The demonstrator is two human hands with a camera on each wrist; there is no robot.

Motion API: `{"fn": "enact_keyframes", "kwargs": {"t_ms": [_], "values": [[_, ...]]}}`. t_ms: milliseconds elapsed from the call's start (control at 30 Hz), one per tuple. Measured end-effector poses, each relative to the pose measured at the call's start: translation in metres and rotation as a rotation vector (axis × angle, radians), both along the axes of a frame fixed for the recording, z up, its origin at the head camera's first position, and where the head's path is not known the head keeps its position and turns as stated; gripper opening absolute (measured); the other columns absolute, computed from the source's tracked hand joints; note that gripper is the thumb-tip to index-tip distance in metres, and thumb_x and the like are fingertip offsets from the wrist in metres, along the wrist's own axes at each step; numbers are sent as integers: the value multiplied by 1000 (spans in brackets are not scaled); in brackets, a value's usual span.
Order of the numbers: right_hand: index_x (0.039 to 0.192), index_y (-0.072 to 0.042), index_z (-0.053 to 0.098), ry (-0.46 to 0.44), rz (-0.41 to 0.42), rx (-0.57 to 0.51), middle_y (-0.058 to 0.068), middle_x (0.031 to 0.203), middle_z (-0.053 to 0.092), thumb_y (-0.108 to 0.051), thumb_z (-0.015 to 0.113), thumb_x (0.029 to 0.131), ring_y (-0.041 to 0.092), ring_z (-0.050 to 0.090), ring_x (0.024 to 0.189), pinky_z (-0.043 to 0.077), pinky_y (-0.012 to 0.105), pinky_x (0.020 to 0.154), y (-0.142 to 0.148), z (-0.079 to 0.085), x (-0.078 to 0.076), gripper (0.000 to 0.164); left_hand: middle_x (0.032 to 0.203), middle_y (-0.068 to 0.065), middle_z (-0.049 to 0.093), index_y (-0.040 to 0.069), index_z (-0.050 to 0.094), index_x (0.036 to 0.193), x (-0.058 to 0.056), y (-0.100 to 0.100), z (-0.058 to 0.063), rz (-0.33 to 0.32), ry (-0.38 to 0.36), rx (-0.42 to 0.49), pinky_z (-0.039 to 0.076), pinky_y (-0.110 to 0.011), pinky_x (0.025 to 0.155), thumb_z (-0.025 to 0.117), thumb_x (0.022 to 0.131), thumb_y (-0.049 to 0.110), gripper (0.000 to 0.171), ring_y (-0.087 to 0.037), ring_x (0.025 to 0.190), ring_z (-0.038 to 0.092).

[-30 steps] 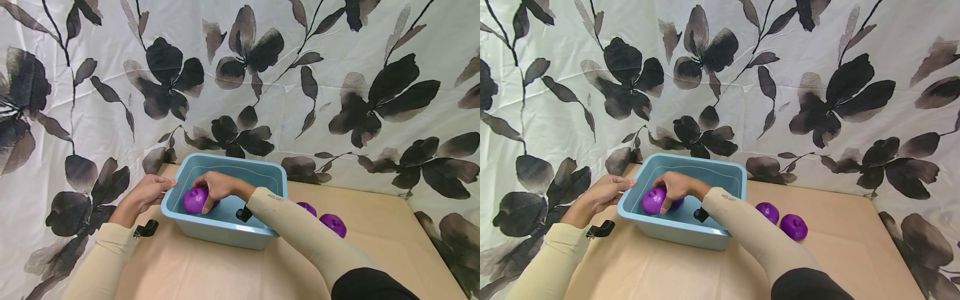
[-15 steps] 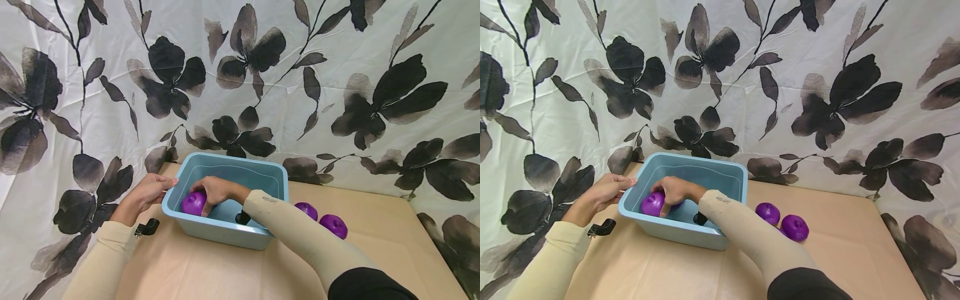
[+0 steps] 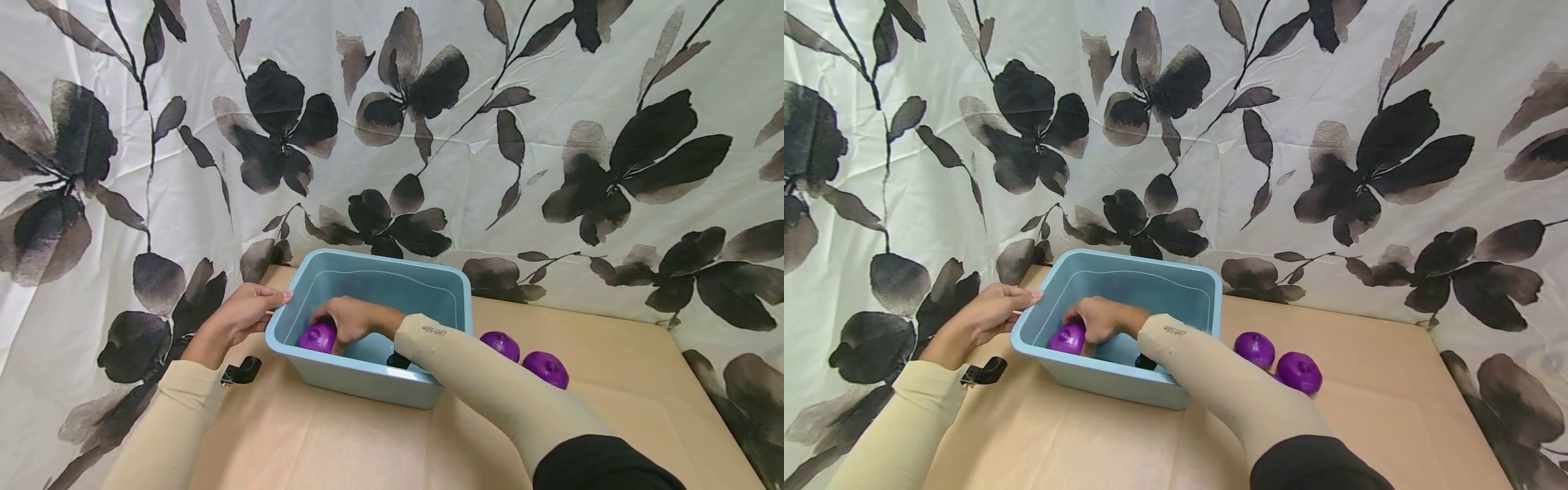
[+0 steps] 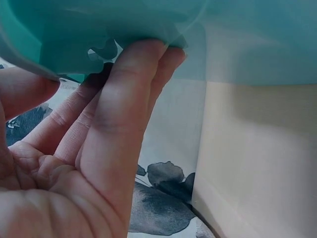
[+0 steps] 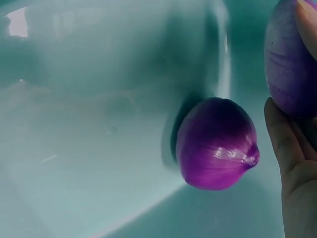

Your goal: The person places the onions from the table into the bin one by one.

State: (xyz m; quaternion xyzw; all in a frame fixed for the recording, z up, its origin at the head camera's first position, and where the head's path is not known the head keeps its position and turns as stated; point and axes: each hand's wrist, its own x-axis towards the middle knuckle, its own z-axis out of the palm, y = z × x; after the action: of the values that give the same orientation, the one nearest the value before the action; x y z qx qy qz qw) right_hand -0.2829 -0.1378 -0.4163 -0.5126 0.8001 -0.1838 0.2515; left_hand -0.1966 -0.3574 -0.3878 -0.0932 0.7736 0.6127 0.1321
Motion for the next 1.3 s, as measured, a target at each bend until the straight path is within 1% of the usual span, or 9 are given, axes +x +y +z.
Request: {"fn": "enact_keyframes", "kwargs": {"t_ms": [233, 400, 500, 633, 733, 833, 933, 1133, 1300], "values": [[137, -9, 64, 24, 10, 22, 3, 130, 69, -4, 85, 79, 12, 60, 106, 51, 20, 96, 6, -4, 5, 62, 96, -2, 75, -18, 54, 138, -3, 7, -2, -17, -5, 6, 64, -30, 77, 58, 108, 24, 52, -14, 86, 76], [138, -9, 64, 26, 5, 28, 3, 130, 68, -3, 83, 80, 12, 59, 105, 51, 19, 95, 10, -5, 6, 61, 98, -2, 75, -17, 55, 137, -4, 12, -2, -25, -4, -1, 64, -30, 77, 58, 108, 24, 51, -14, 86, 76], [139, -8, 63, 26, -2, 31, 4, 133, 68, -3, 83, 80, 14, 61, 108, 51, 21, 99, 12, -5, 6, 63, 99, -3, 74, -17, 55, 137, -5, 15, -1, -30, -3, -6, 64, -30, 78, 58, 108, 25, 51, -15, 87, 76], [145, -6, 59, 1, -17, 30, 8, 144, 65, -4, 83, 82, 18, 63, 128, 48, 28, 114, 14, 0, 7, 67, 99, -3, 75, -16, 55, 138, -6, 17, -1, -33, -4, -13, 64, -30, 78, 58, 108, 25, 52, -15, 88, 77], [149, -7, 55, -29, -68, 18, 9, 151, 60, -10, 87, 83, 20, 57, 141, 42, 35, 122, 18, 11, 5, 74, 100, -3, 76, -16, 55, 139, -5, 17, 1, -39, -4, -13, 64, -31, 78, 59, 107, 26, 52, -16, 88, 77], [150, -9, 55, -51, -134, -15, 8, 152, 60, -16, 90, 81, 21, 54, 145, 41, 39, 123, 26, 27, 1, 78, 99, -2, 76, -16, 55, 139, -5, 15, 3, -35, 0, -16, 64, -30, 77, 60, 107, 26, 53, -15, 86, 77], [149, -7, 55, -66, -177, -56, 10, 150, 61, -17, 90, 82, 25, 54, 144, 42, 41, 122, 39, 44, -3, 76, 97, -1, 76, -16, 54, 139, -5, 12, 4, -37, 2, -22, 64, -30, 75, 60, 107, 27, 54, -14, 84, 77], [147, -4, 55, -49, -210, -117, 13, 149, 60, -15, 88, 83, 30, 56, 141, 46, 44, 119, 79, 71, -7, 72, 93, 2, 76, -15, 54, 140, -3, 6, 0, -37, -13, -19, 64, -30, 74, 60, 107, 27, 54, -12, 82, 76], [148, -5, 54, 5, -237, -147, 12, 151, 59, -18, 88, 85, 30, 56, 141, 49, 42, 116, 122, 90, 0, 73, 91, 5, 75, -15, 56, 137, -1, -1, 0, -36, -11, -20, 64, -29, 73, 60, 107, 26, 51, -11, 80, 76]]}}
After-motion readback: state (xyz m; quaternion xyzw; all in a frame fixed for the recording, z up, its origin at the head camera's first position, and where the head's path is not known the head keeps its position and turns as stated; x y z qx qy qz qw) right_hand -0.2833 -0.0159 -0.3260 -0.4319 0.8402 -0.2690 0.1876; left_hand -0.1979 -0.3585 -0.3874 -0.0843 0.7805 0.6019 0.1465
